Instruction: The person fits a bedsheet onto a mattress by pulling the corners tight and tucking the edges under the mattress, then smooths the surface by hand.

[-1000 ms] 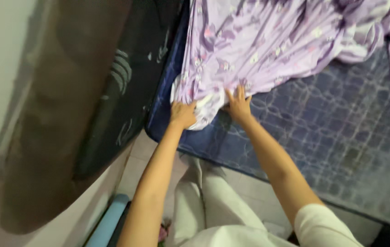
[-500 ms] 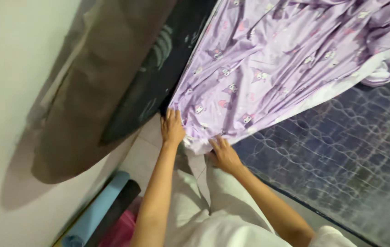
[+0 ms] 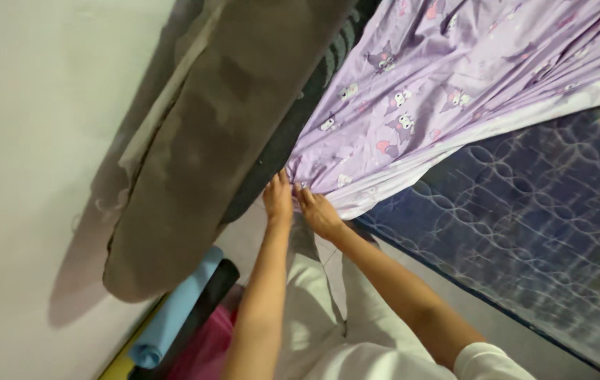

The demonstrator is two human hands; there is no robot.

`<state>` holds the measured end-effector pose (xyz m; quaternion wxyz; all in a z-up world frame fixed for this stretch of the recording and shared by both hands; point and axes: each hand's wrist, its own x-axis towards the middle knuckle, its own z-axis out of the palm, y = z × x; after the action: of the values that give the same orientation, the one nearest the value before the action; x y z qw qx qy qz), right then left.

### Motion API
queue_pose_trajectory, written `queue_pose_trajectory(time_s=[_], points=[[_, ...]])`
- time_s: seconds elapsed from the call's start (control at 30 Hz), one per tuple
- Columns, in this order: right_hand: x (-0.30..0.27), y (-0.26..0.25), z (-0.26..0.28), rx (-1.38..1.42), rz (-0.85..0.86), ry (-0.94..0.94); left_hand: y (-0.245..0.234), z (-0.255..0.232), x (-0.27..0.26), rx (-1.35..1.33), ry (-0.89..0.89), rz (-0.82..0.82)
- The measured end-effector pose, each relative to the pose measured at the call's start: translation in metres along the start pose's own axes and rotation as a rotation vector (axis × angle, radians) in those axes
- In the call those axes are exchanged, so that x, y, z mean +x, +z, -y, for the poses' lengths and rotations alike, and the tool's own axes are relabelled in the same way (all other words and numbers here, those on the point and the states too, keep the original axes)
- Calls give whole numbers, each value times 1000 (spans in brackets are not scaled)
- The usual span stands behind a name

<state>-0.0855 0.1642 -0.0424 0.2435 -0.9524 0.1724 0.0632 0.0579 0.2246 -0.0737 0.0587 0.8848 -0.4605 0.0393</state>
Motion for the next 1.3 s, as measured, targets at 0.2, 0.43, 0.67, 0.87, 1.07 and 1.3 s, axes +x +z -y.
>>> queue_pose_trajectory(time_s=[0.2,0.43,0.67,0.87,1.07,1.3], points=[[-7,87,6,-134,78,110,61,6,-6,-920,-592,69],[5,105,7,11,-60,370,95,5,1,-908,-706,230],[-21,90,4,32,140,263,75,15,2,-1027,-868,590],[-36,31,-1,226,-462,-95,44,23,-5,-732,-378,293],[-83,-72,-30,183,-643,508,-55,-20,-25,-739,-446,155],[-107,-147,-145,-290,-511,539,-132,-90,-32,-750,-71,111]])
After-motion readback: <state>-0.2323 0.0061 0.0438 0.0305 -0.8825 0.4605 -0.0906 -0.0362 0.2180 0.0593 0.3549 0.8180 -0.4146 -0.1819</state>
